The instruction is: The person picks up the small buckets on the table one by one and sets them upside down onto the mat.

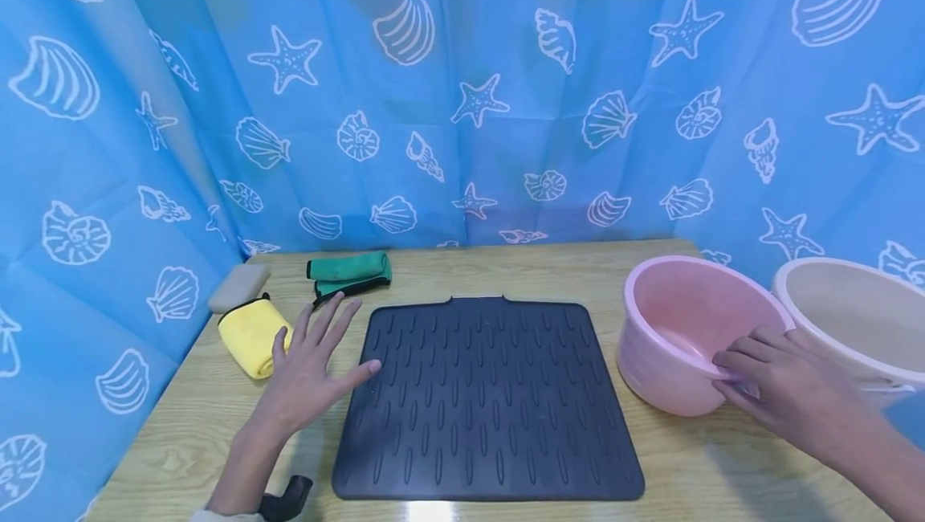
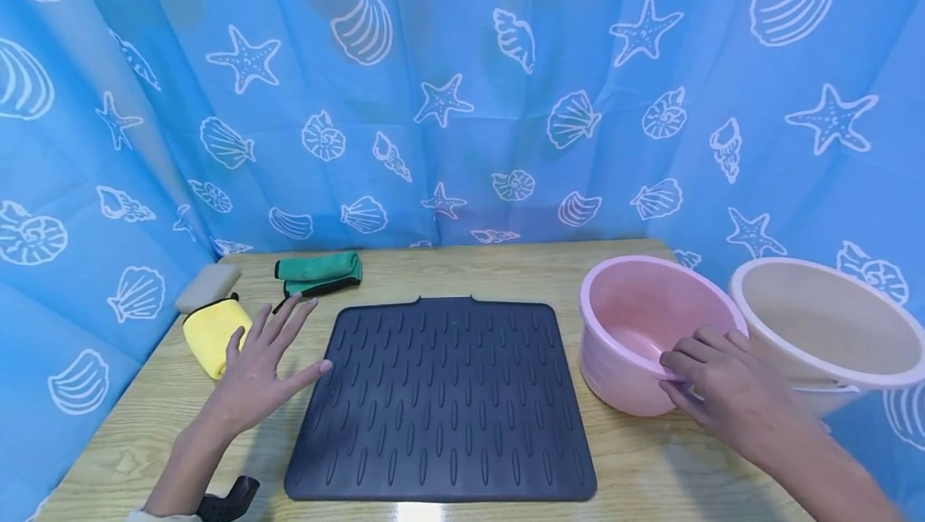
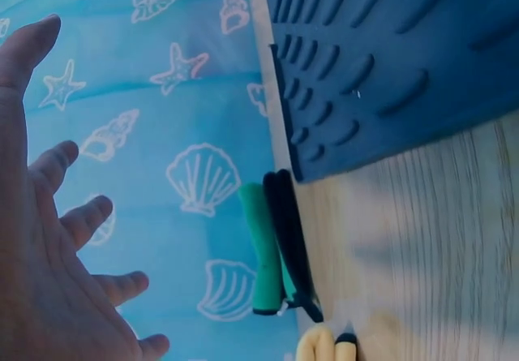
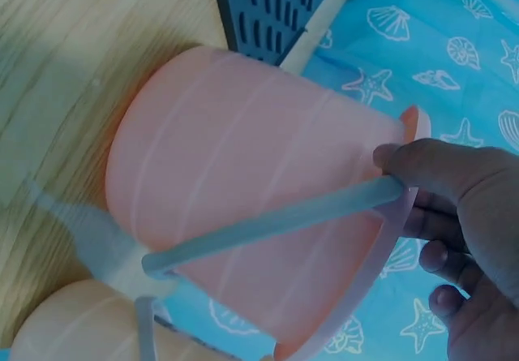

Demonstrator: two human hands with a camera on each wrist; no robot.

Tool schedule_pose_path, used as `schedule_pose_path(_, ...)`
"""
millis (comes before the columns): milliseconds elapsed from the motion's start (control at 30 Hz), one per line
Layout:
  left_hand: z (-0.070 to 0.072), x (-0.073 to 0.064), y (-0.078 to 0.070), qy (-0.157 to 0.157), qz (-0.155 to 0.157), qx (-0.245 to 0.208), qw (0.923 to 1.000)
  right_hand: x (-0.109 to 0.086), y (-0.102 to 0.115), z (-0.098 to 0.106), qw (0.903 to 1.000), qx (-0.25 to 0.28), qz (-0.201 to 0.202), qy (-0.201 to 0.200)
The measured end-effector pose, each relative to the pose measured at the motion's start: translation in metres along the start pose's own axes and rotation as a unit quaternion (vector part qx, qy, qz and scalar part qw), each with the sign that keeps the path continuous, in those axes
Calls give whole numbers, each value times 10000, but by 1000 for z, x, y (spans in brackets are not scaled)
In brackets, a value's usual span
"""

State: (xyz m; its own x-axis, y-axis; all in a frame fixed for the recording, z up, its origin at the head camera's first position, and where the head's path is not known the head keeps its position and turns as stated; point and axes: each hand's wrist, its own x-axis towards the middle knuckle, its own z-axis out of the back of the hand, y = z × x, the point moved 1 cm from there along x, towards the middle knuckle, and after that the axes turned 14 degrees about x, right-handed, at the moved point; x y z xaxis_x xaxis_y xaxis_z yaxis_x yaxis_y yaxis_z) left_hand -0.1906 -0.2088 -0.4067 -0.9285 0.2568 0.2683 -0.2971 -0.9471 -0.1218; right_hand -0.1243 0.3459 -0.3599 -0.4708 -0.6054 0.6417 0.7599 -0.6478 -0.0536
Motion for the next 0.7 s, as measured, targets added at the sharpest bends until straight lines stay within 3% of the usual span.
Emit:
schedule_pose_path(133, 0, 1, -4, -71, -34, -14, 10000, 2, -3, -5, 9990, 341, 11, -288)
schedule_pose_path(333, -2, 5, -10, -178, -96, 38, 9998, 8, 3, -1, 9970, 434, -229, -599)
schedule_pose_path(700, -3, 7, -15, -263, -150, -45, 9995, 29, 17, 8, 9927, 621, -593, -849)
